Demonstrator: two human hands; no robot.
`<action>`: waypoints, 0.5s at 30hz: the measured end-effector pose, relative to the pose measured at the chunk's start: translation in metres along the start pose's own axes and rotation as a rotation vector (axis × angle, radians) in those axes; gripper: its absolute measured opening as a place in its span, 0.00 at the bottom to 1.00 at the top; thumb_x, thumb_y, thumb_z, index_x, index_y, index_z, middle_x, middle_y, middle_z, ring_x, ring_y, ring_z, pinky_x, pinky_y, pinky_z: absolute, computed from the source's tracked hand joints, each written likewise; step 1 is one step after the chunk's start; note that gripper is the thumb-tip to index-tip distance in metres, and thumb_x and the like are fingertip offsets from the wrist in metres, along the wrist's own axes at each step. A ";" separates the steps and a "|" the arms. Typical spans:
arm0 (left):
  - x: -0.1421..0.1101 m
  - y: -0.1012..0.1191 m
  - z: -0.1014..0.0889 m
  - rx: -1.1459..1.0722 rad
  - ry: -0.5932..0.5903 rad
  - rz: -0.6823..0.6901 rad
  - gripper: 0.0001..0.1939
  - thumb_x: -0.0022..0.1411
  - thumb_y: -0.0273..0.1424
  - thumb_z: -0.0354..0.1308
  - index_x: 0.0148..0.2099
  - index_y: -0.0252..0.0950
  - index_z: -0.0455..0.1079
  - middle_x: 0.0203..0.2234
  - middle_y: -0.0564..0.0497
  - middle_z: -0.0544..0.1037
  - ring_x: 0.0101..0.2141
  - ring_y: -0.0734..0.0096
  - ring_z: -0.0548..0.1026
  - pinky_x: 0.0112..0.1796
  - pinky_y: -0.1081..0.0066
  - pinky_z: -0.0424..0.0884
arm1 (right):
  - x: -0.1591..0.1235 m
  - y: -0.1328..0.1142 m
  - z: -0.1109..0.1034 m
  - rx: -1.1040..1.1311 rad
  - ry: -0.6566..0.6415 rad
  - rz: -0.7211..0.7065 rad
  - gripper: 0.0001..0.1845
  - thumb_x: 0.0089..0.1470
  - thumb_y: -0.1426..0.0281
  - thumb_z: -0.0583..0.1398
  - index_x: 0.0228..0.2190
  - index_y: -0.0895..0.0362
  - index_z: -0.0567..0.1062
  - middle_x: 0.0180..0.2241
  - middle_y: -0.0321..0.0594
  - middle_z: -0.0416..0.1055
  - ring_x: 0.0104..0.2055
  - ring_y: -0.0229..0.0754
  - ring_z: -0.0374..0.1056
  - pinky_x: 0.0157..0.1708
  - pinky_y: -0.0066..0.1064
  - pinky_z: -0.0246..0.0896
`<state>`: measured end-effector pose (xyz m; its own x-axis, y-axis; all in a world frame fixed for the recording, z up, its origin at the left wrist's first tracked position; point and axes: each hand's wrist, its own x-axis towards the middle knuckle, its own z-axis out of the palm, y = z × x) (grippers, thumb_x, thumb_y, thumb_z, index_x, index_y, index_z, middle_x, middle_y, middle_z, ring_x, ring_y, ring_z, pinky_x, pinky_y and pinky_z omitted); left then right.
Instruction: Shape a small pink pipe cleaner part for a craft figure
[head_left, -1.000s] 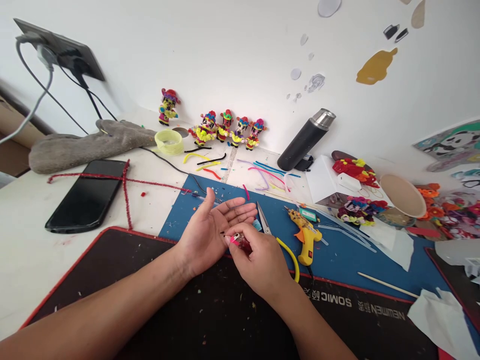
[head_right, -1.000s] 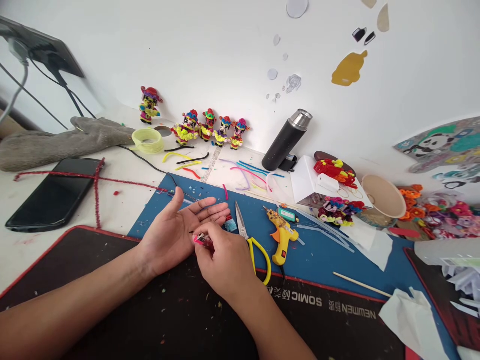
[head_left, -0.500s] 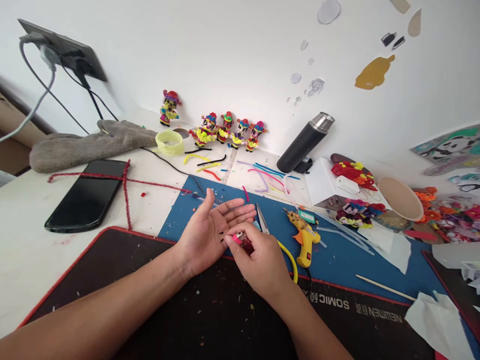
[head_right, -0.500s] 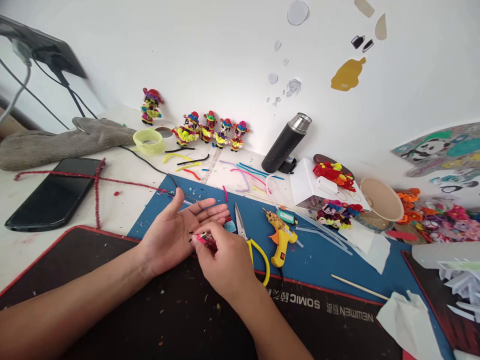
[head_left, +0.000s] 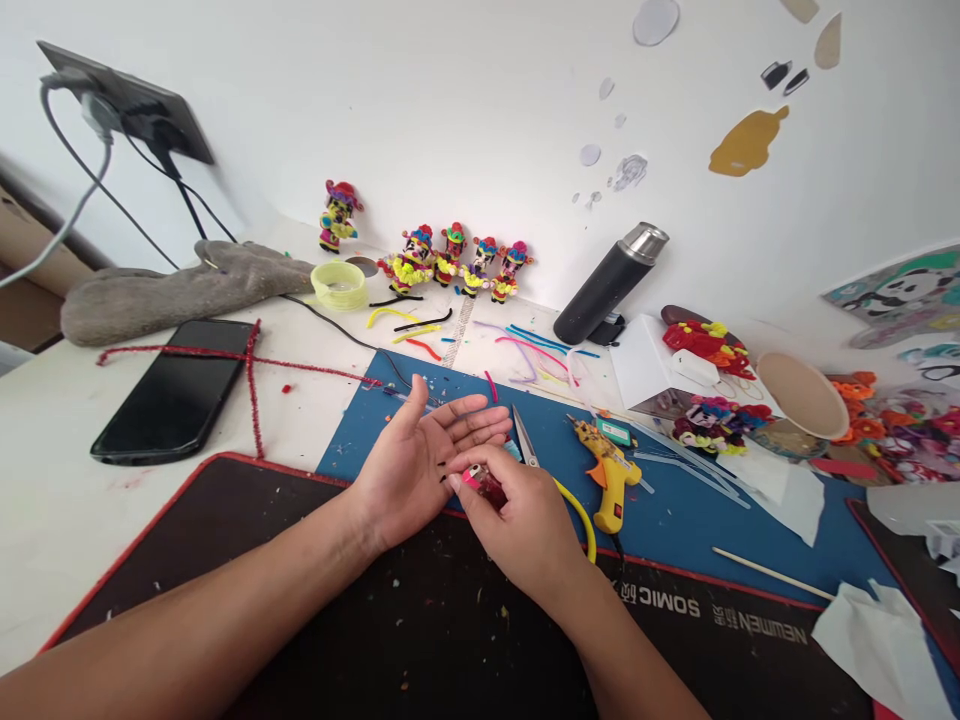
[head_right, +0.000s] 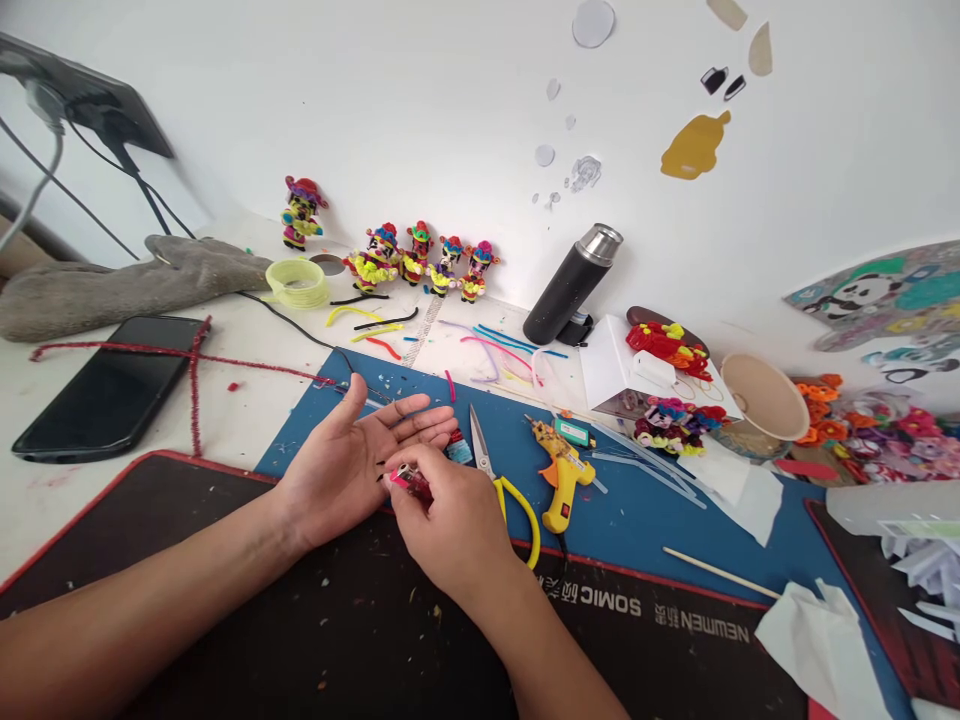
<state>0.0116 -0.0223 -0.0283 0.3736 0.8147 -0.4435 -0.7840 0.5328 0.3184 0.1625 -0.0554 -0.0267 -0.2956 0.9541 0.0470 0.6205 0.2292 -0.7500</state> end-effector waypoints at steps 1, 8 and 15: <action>0.000 0.000 0.000 0.003 -0.002 0.000 0.35 0.75 0.55 0.43 0.46 0.29 0.78 0.49 0.30 0.83 0.51 0.50 0.82 0.58 0.58 0.74 | 0.000 0.000 0.000 -0.005 -0.002 0.002 0.08 0.61 0.72 0.64 0.42 0.50 0.80 0.35 0.35 0.84 0.31 0.42 0.78 0.32 0.30 0.66; 0.000 -0.002 -0.001 0.016 -0.002 -0.004 0.35 0.75 0.54 0.43 0.47 0.29 0.77 0.50 0.30 0.83 0.52 0.50 0.81 0.60 0.57 0.72 | 0.000 0.001 0.002 -0.035 -0.022 -0.016 0.08 0.62 0.72 0.63 0.42 0.50 0.80 0.34 0.34 0.84 0.32 0.42 0.78 0.33 0.31 0.66; -0.001 -0.002 0.003 0.007 0.021 -0.004 0.34 0.76 0.53 0.42 0.48 0.27 0.76 0.50 0.28 0.82 0.52 0.50 0.82 0.60 0.57 0.72 | 0.000 0.003 0.002 -0.059 -0.055 -0.056 0.10 0.62 0.73 0.62 0.42 0.50 0.80 0.37 0.35 0.84 0.36 0.42 0.79 0.36 0.31 0.66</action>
<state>0.0143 -0.0235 -0.0259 0.3665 0.8076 -0.4620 -0.7788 0.5379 0.3225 0.1628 -0.0551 -0.0308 -0.3698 0.9277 0.0505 0.6428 0.2948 -0.7071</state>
